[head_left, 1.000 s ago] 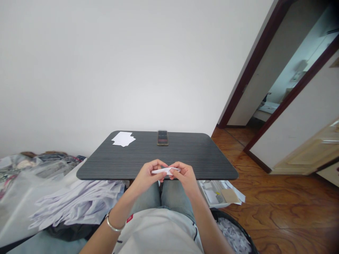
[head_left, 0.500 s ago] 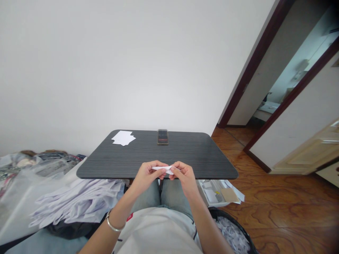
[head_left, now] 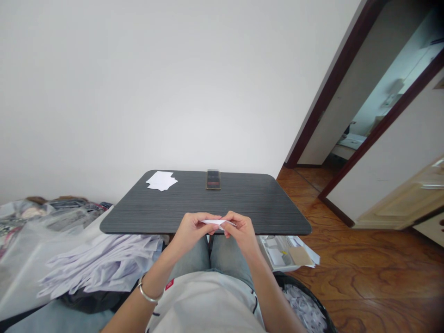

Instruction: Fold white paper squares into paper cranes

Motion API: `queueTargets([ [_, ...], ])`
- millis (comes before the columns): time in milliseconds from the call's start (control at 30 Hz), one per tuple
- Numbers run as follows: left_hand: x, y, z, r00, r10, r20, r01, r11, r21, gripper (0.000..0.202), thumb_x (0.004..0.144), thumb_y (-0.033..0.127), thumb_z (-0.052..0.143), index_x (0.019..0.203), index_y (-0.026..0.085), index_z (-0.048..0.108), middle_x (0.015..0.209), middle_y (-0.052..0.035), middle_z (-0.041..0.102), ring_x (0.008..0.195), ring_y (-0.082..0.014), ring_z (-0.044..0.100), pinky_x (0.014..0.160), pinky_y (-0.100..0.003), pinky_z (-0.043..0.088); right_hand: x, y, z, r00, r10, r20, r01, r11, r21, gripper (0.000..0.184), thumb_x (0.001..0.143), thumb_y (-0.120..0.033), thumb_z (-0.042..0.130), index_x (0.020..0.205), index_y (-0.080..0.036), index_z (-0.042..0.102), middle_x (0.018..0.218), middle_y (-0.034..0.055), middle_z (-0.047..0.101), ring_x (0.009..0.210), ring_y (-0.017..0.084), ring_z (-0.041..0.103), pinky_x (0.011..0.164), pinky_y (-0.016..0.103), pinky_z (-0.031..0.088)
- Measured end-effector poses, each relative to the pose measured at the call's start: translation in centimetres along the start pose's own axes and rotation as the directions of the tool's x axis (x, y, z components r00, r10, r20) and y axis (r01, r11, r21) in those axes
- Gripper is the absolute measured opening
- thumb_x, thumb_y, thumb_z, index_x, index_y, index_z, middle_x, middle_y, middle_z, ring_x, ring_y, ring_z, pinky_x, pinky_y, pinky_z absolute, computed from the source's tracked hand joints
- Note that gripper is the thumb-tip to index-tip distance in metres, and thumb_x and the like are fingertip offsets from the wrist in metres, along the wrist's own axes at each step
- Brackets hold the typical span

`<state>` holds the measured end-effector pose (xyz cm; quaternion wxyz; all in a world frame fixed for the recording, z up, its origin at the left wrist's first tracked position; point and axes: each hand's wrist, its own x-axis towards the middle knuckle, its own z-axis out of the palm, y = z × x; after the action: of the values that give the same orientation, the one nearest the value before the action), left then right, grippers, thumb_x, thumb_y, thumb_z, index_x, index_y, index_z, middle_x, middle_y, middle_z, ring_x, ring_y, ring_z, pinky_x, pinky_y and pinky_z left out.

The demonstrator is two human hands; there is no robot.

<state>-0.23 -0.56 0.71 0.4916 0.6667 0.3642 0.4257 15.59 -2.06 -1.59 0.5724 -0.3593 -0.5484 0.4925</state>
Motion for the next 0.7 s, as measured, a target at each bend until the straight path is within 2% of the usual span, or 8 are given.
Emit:
queueTargets([
  [200,0.12,0.33,0.18,0.997,-0.074,0.007,0.075,0.991,-0.114,0.02,0.062,0.024,0.07,0.079,0.014,0.072,0.057,-0.0022,0.066,0.049,-0.0108,0.054,0.051,-0.021,0.044,-0.18,-0.33,0.41,1.0,0.022,-0.008,-0.022,0.999,0.048,0.012,0.068,-0.026,0.063,0.061,-0.017,0.06,0.048,-0.0047,0.048,0.043,0.008,0.041,0.043,0.02,0.033],
  [400,0.3,0.2,0.33,0.994,-0.103,0.03,0.106,0.983,-0.147,0.022,0.062,0.026,0.07,0.078,0.011,0.071,0.049,-0.0012,0.062,0.046,-0.0105,0.053,0.048,-0.02,0.042,-0.17,-0.52,0.65,0.997,0.073,-0.034,-0.07,0.994,0.086,0.015,0.067,-0.028,0.064,0.059,-0.017,0.06,0.047,-0.0042,0.05,0.041,0.007,0.041,0.041,0.019,0.033],
  [500,0.4,0.08,0.25,0.992,-0.125,0.027,0.128,0.977,-0.171,0.022,0.062,0.026,0.071,0.077,0.011,0.071,0.05,-0.0014,0.063,0.046,-0.01,0.054,0.048,-0.02,0.043,-0.15,-0.38,0.56,0.997,0.077,-0.032,-0.075,0.994,0.075,0.014,0.068,-0.029,0.064,0.062,-0.016,0.061,0.047,-0.004,0.051,0.041,0.007,0.043,0.041,0.019,0.035],
  [700,0.42,0.04,-0.08,0.989,-0.148,0.016,0.148,0.971,-0.185,0.02,0.062,0.027,0.071,0.075,0.012,0.071,0.051,-0.0014,0.064,0.044,-0.0097,0.054,0.047,-0.02,0.044,-0.17,-0.28,0.24,0.998,0.037,0.057,-0.04,0.998,0.042,0.018,0.073,-0.034,0.06,0.073,-0.017,0.066,0.056,-0.0015,0.057,0.047,0.01,0.051,0.046,0.02,0.041],
])
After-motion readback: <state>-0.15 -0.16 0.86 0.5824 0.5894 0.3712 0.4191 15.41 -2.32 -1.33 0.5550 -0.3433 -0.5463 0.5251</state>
